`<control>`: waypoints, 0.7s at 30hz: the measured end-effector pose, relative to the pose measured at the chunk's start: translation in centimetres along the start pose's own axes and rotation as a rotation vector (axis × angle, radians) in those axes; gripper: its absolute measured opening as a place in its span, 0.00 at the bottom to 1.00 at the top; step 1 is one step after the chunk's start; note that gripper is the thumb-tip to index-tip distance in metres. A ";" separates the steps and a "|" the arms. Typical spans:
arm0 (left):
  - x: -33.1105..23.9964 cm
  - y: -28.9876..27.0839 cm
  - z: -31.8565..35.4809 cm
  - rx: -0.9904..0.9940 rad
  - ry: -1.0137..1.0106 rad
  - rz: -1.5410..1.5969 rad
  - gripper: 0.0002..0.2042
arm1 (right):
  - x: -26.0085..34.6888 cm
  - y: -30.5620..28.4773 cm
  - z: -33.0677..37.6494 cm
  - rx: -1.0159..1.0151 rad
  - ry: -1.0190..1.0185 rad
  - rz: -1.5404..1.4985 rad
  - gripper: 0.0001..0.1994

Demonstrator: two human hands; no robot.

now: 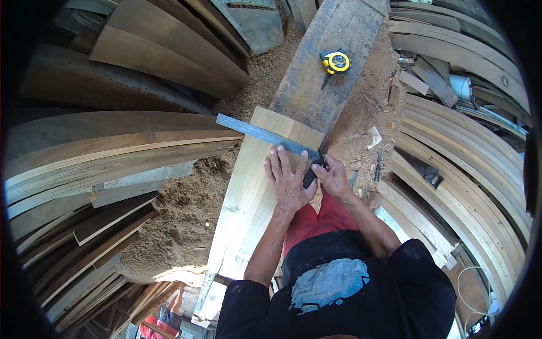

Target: The person places wooden boards on a workbench, aligns a square ruler against their edges, and marks guide lines on the boards with a pencil.

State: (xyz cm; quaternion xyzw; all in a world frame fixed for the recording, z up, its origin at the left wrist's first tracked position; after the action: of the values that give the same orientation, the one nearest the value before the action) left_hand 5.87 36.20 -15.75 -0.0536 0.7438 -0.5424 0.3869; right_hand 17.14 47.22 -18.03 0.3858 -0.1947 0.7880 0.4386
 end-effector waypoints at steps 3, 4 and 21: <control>-0.1 -0.1 -0.1 0.006 0.003 -0.017 0.44 | -0.1 -0.2 -0.1 0.005 0.002 0.008 0.07; -0.2 -0.1 -0.1 0.015 0.002 -0.019 0.44 | 0.0 -0.3 -0.1 0.006 0.018 0.041 0.08; -0.1 0.0 0.0 0.048 -0.026 -0.022 0.46 | 12.8 0.0 -0.8 -0.167 -0.611 0.446 0.10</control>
State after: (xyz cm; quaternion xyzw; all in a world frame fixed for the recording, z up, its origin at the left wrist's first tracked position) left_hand 5.99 36.24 -15.73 -0.0596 0.7247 -0.5638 0.3915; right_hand 12.74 54.62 -8.55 0.5137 -0.4592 0.6942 0.2081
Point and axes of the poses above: each hand's wrist, its own z-axis away from the middle knuckle, its own y-axis out of the palm, x = y × z, the point moved 3 cm from there along -z, towards the middle knuckle, and after that the axes turned 11 degrees about -x, right-handed, at the moved point
